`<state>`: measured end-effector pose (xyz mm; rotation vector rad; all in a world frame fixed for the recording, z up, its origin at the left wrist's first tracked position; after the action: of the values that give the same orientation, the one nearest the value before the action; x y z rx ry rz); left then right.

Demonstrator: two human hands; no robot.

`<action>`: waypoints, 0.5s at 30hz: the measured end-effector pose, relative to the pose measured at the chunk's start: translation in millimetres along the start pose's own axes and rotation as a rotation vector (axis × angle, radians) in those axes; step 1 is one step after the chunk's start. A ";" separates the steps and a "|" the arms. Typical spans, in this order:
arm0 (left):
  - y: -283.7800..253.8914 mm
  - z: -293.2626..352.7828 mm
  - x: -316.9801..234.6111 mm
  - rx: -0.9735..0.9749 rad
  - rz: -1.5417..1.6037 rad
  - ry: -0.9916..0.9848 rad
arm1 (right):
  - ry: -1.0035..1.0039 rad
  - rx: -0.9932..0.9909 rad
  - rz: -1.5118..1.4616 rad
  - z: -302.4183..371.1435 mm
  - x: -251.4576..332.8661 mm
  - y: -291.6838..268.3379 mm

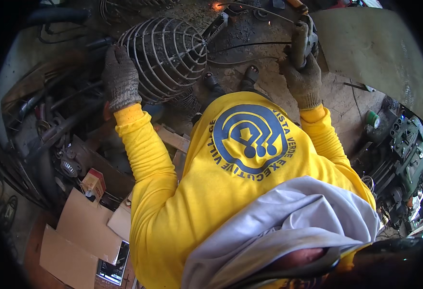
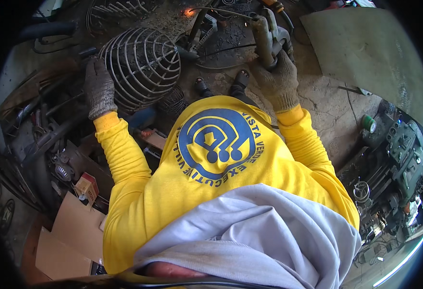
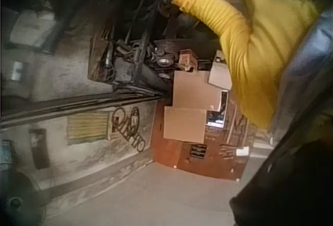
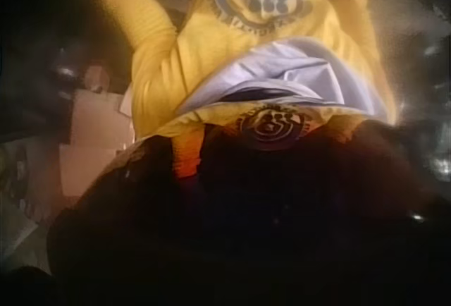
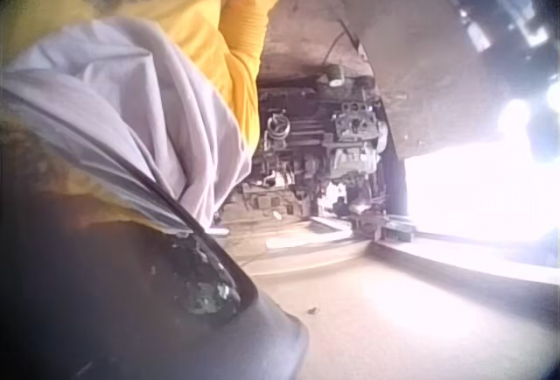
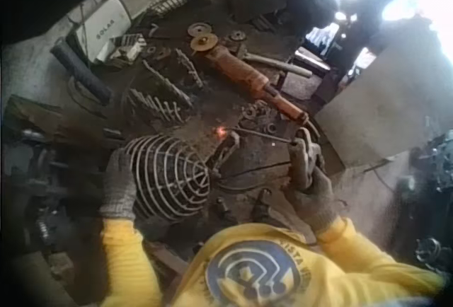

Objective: The person welds metal rods onto a spherical wire cage structure on a workbench using a welding torch.

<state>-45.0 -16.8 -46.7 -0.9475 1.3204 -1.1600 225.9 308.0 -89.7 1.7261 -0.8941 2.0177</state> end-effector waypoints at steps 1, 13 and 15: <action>-0.8 -0.1 -0.5 -0.001 -0.001 0.000 | -0.008 0.024 0.030 -0.9 -0.5 1.3; 2.3 -2.5 2.8 -0.041 -0.025 0.049 | 0.025 -0.074 0.093 -4.7 20.9 5.9; -2.2 0.2 -2.1 -0.010 0.040 0.004 | 0.078 -0.024 0.113 -5.0 9.2 3.2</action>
<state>-44.8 -15.2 -44.1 -0.9220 1.3438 -1.1267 218.2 307.6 -81.9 1.6056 -1.0061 2.1213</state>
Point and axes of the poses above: each hand's wrist, its own z-axis away from the middle knuckle, its own y-axis out of the palm, x = y × z, the point moved 5 cm from there along -z, towards the middle knuckle, and after that the axes turned 12 degrees about -z, right-handed, at the moved point
